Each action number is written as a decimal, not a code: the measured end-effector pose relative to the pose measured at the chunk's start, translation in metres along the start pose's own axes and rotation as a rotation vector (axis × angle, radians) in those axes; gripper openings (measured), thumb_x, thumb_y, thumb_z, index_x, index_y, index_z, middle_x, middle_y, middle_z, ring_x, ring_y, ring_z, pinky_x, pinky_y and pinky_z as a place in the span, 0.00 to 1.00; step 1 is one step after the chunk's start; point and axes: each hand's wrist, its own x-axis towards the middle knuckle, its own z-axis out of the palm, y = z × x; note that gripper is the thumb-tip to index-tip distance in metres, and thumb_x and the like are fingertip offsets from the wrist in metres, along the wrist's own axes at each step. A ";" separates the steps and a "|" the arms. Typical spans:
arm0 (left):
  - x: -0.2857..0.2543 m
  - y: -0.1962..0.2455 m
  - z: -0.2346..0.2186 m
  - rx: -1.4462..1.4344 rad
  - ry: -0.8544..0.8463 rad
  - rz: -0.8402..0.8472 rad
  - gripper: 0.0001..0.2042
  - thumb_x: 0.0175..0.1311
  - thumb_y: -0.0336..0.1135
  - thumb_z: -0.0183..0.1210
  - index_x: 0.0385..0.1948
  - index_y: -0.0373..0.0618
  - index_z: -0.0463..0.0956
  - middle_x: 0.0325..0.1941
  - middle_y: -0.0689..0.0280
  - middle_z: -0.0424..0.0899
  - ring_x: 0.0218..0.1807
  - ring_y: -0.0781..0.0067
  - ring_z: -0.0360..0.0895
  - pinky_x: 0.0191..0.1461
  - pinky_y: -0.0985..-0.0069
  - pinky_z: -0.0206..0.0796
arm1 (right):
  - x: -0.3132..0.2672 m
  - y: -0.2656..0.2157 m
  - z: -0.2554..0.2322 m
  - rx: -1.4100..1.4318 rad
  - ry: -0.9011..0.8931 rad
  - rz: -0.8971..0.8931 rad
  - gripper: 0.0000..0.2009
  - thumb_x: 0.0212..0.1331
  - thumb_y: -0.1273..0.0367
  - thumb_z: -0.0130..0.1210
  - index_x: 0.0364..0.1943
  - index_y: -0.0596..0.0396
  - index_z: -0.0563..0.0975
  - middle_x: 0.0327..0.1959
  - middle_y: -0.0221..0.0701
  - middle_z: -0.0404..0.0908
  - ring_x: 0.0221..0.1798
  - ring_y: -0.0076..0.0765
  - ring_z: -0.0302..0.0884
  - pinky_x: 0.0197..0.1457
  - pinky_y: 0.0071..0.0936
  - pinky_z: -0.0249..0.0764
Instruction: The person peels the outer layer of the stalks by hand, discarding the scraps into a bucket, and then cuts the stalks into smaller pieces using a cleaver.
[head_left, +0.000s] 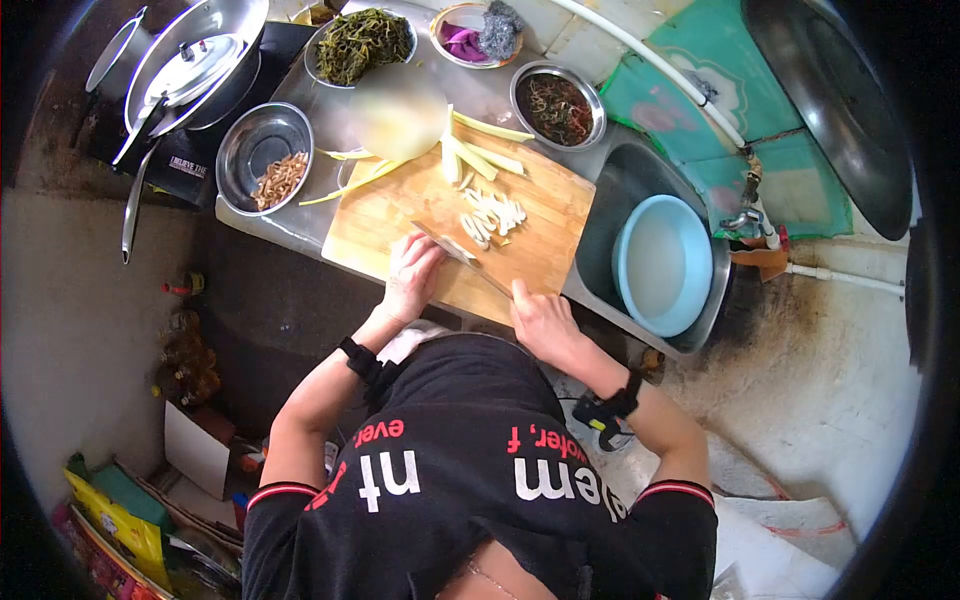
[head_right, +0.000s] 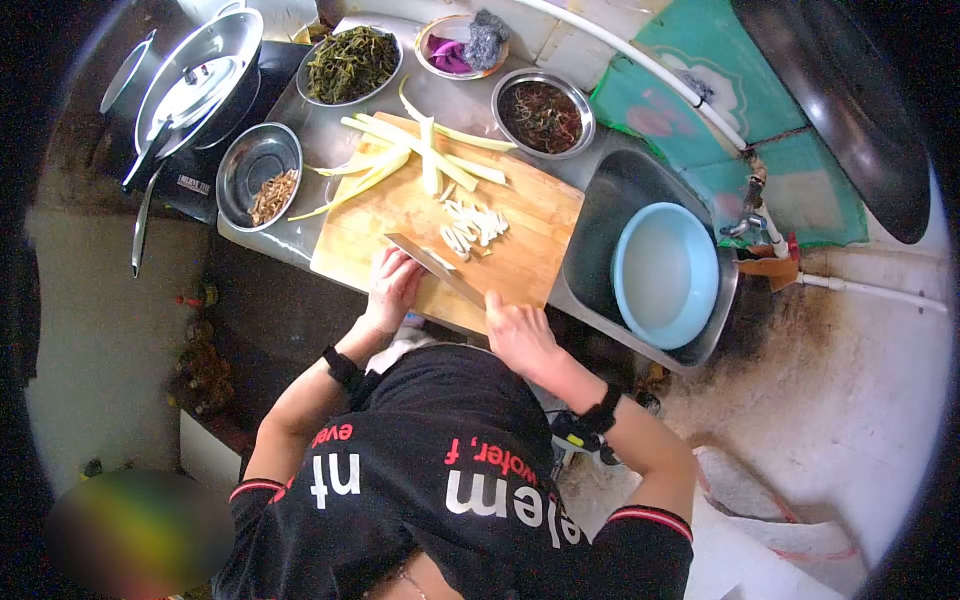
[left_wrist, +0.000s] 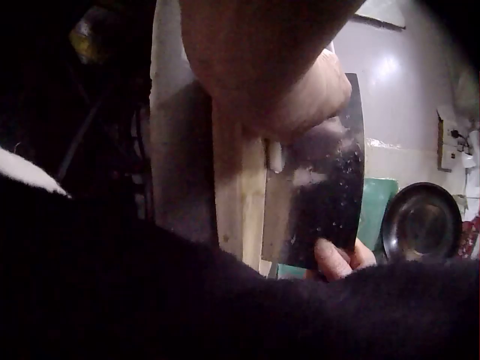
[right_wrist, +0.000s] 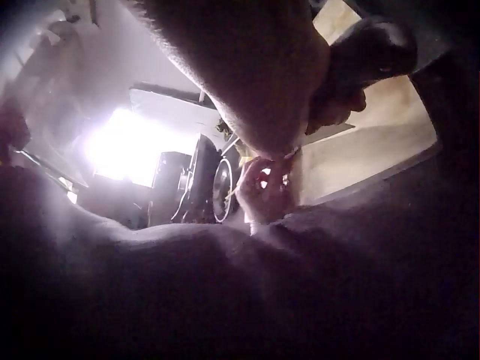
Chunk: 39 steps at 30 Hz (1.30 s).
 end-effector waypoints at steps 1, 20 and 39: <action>0.000 -0.001 0.000 -0.007 0.002 0.013 0.11 0.43 0.22 0.57 0.32 0.41 0.76 0.38 0.61 0.76 0.47 0.57 0.71 0.51 0.64 0.62 | 0.007 0.003 0.003 0.013 0.034 -0.034 0.07 0.58 0.70 0.46 0.33 0.58 0.63 0.15 0.47 0.72 0.22 0.58 0.73 0.26 0.50 0.68; -0.002 -0.008 -0.008 -0.081 0.007 -0.054 0.10 0.46 0.21 0.58 0.32 0.39 0.74 0.36 0.59 0.73 0.43 0.56 0.69 0.47 0.67 0.65 | 0.001 -0.005 -0.011 -0.026 -0.074 0.026 0.07 0.59 0.70 0.45 0.33 0.58 0.62 0.15 0.47 0.72 0.22 0.59 0.73 0.27 0.51 0.68; -0.004 -0.009 -0.011 -0.076 0.005 -0.047 0.09 0.47 0.21 0.57 0.31 0.38 0.75 0.35 0.58 0.74 0.39 0.55 0.69 0.44 0.68 0.65 | 0.009 -0.007 -0.006 -0.015 -0.034 -0.044 0.07 0.54 0.72 0.48 0.33 0.59 0.64 0.16 0.47 0.74 0.23 0.58 0.75 0.27 0.49 0.70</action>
